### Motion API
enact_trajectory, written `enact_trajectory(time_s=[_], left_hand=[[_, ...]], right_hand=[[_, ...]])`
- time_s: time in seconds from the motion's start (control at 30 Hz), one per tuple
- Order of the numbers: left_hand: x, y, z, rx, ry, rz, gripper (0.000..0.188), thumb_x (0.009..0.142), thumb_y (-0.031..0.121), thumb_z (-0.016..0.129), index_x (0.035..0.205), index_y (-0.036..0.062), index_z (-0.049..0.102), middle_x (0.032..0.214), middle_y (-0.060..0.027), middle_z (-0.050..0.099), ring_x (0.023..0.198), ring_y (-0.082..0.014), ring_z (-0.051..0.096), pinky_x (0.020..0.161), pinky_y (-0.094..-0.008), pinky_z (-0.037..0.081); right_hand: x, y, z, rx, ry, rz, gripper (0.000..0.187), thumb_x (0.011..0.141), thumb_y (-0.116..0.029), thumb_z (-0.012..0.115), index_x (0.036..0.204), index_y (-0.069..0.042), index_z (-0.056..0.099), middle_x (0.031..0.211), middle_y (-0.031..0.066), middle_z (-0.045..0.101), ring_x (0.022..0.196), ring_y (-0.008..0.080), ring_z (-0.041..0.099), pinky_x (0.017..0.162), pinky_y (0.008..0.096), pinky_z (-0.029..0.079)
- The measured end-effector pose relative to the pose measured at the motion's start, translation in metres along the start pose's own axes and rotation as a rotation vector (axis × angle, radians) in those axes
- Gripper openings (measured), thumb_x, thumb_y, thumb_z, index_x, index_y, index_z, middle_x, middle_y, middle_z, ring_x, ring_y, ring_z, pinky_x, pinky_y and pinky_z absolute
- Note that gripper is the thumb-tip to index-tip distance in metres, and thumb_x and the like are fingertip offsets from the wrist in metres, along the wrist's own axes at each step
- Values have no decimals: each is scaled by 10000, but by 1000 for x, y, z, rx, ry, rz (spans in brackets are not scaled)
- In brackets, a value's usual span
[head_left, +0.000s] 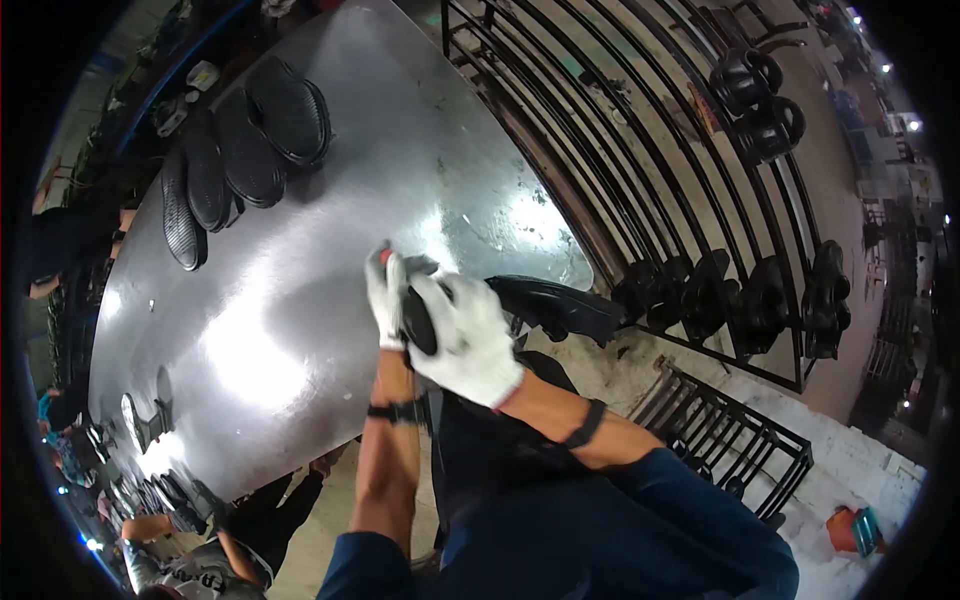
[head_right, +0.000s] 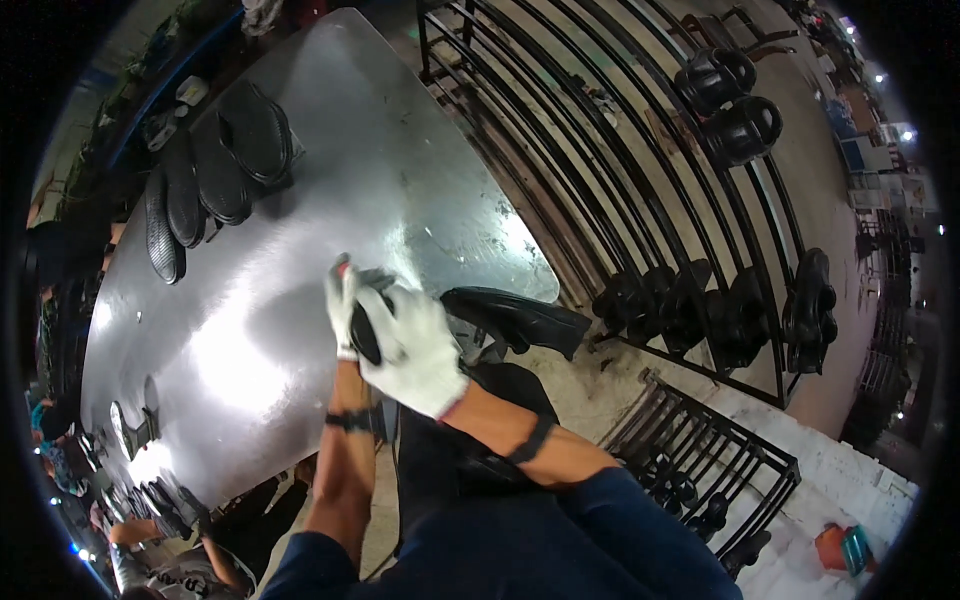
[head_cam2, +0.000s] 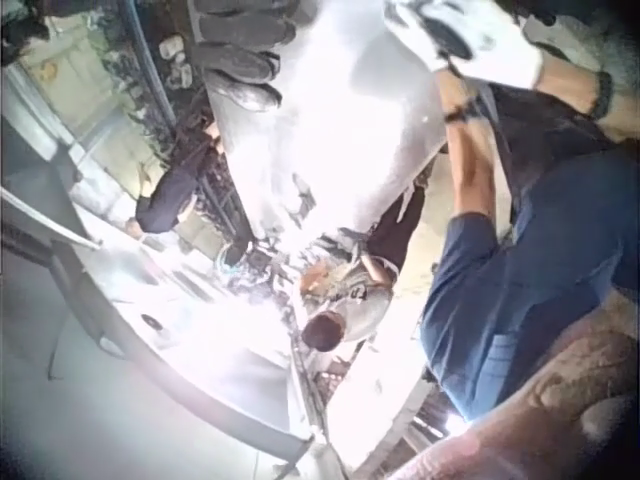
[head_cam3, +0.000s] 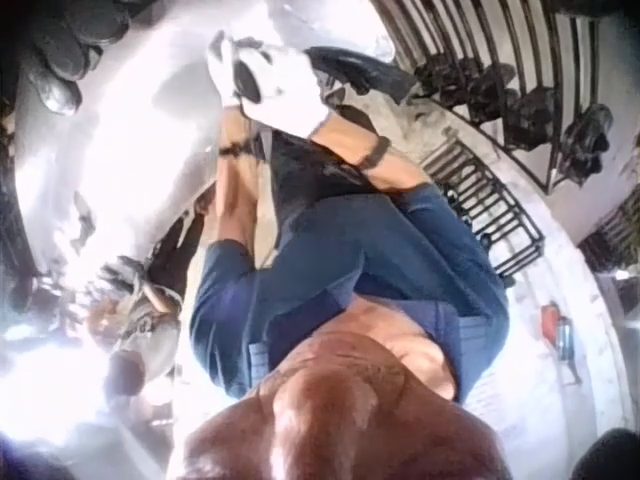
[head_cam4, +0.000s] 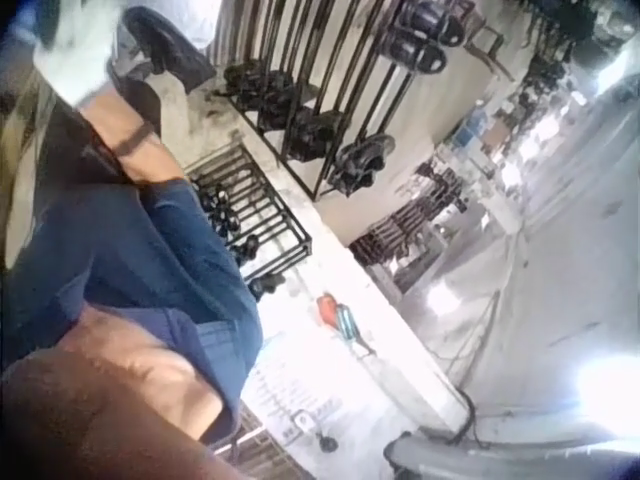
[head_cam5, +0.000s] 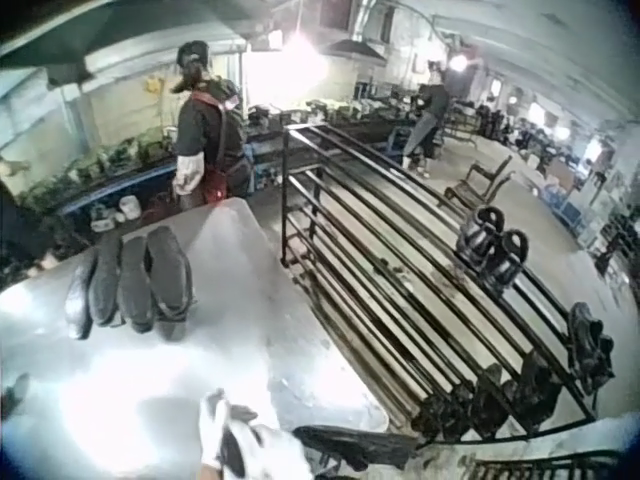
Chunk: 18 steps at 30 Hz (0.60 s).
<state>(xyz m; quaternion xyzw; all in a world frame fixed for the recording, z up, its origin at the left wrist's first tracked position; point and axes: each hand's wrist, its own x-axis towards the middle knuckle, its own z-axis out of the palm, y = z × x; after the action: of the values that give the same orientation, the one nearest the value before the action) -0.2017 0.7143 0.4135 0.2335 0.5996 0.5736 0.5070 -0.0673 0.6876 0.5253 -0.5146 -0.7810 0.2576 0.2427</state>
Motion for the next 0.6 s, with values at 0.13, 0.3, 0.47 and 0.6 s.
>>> enact_trajectory(time_s=[0.13, 0.3, 0.47, 0.6], left_hand=[[-111, 22, 14, -8, 92, 100, 274, 1105, 126, 407, 1368, 60, 440, 960, -160, 717, 665, -142, 660, 563, -238, 518], [-145, -1, 11, 122, 0, 493, 337, 995, 40, 496, 1329, 30, 454, 851, -115, 636, 699, -194, 638, 649, -331, 552], [-9, -11, 12, -202, 111, -76, 527, 1130, 237, 428, 1617, 66, 323, 728, -25, 537, 568, -103, 543, 559, -289, 531], [30, -92, 4, 65, 39, 6, 373, 1083, 275, 506, 1306, 22, 666, 932, -71, 662, 841, -142, 619, 754, -305, 543]], right_hand=[[-111, 32, -48, 206, -66, -277, 579, 770, -315, 849, 1297, -144, 681, 1166, 133, 591, 1045, 345, 598, 956, 498, 486], [-144, 91, -144, 277, -282, -546, 445, 764, -389, 862, 1115, -149, 729, 1082, 111, 573, 967, 316, 595, 806, 490, 535], [-15, 66, -87, 386, 823, -528, 689, 710, -354, 935, 1255, -121, 584, 1142, 125, 541, 1059, 329, 618, 869, 504, 539], [-21, 130, -11, 211, 256, -37, 1044, 649, -410, 987, 1491, -51, 486, 1506, 265, 487, 1438, 420, 436, 1204, 535, 352]])
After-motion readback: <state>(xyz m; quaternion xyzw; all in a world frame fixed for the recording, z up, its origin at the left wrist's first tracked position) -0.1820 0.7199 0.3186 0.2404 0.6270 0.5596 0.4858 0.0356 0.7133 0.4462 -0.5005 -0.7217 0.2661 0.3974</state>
